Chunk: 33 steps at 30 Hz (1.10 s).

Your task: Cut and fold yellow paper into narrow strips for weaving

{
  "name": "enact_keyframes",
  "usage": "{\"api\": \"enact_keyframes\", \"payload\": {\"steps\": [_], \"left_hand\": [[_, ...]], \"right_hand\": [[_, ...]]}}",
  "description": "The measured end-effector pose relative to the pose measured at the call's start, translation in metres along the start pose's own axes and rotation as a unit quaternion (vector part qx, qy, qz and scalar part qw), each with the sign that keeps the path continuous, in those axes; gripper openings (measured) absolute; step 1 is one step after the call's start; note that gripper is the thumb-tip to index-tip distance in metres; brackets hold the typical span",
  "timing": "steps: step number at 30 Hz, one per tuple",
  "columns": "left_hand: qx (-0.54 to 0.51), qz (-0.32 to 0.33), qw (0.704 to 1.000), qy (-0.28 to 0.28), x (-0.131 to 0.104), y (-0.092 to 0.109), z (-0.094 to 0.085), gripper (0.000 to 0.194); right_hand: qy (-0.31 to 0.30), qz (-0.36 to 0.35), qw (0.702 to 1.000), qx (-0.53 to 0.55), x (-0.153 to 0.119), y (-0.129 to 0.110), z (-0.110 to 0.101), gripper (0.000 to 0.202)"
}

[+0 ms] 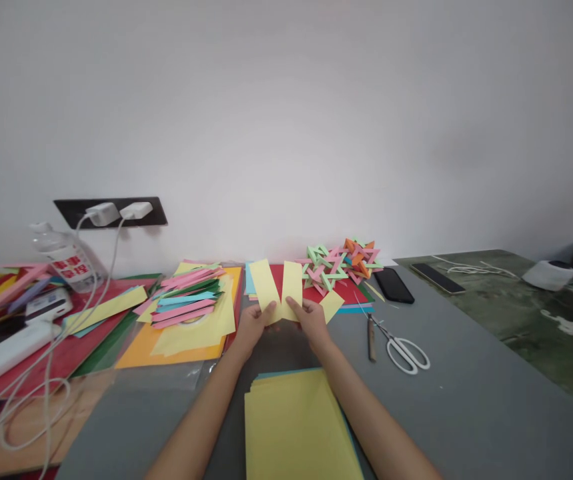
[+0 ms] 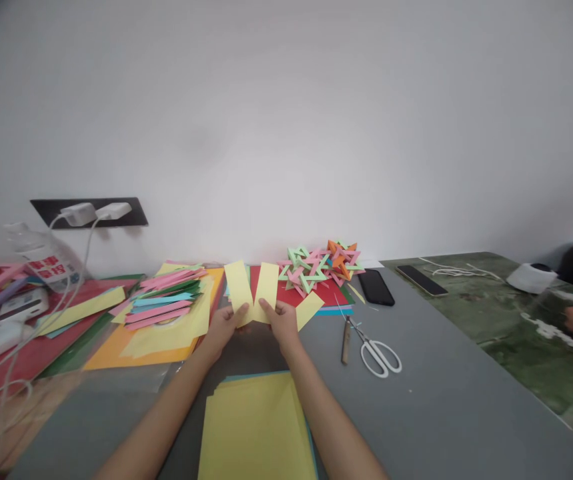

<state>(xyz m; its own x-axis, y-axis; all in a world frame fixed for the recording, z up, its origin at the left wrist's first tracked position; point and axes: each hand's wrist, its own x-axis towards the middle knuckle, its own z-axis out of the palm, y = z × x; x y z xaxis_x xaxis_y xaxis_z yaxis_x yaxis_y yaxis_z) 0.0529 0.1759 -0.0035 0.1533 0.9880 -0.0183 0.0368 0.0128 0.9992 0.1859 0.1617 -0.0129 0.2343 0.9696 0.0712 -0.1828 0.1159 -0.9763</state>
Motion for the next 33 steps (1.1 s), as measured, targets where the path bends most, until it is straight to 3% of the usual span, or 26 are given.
{"api": "enact_keyframes", "payload": {"steps": [6,12,16,22,27,31,33], "left_hand": [[0.002,0.021,0.999,0.030,0.001,0.000,-0.003,0.039],[0.005,0.028,0.997,0.076,0.002,0.000,-0.009,0.038],[0.025,0.009,1.000,0.015,0.001,-0.003,-0.006,0.039],[0.038,0.011,0.996,-0.082,-0.003,-0.010,0.003,0.045],[0.041,0.031,0.986,-0.156,-0.008,-0.009,0.006,0.045],[0.045,0.026,0.977,-0.207,-0.012,-0.005,0.009,0.047],[0.053,0.018,0.974,-0.221,-0.012,-0.004,0.008,0.050]], "right_hand": [[0.005,0.010,1.000,-0.014,-0.002,-0.002,0.002,0.041],[0.087,-0.033,0.996,-0.011,0.007,-0.001,-0.012,0.040],[0.081,-0.073,0.993,-0.036,0.008,-0.003,-0.016,0.041],[-0.044,-0.114,0.979,-0.160,0.000,0.005,-0.003,0.046],[0.038,-0.092,0.979,-0.180,-0.004,0.018,0.000,0.040],[-0.010,-0.010,0.994,-0.108,0.000,0.021,-0.001,0.036],[-0.021,-0.005,0.997,-0.077,0.004,0.020,-0.004,0.037]]}}
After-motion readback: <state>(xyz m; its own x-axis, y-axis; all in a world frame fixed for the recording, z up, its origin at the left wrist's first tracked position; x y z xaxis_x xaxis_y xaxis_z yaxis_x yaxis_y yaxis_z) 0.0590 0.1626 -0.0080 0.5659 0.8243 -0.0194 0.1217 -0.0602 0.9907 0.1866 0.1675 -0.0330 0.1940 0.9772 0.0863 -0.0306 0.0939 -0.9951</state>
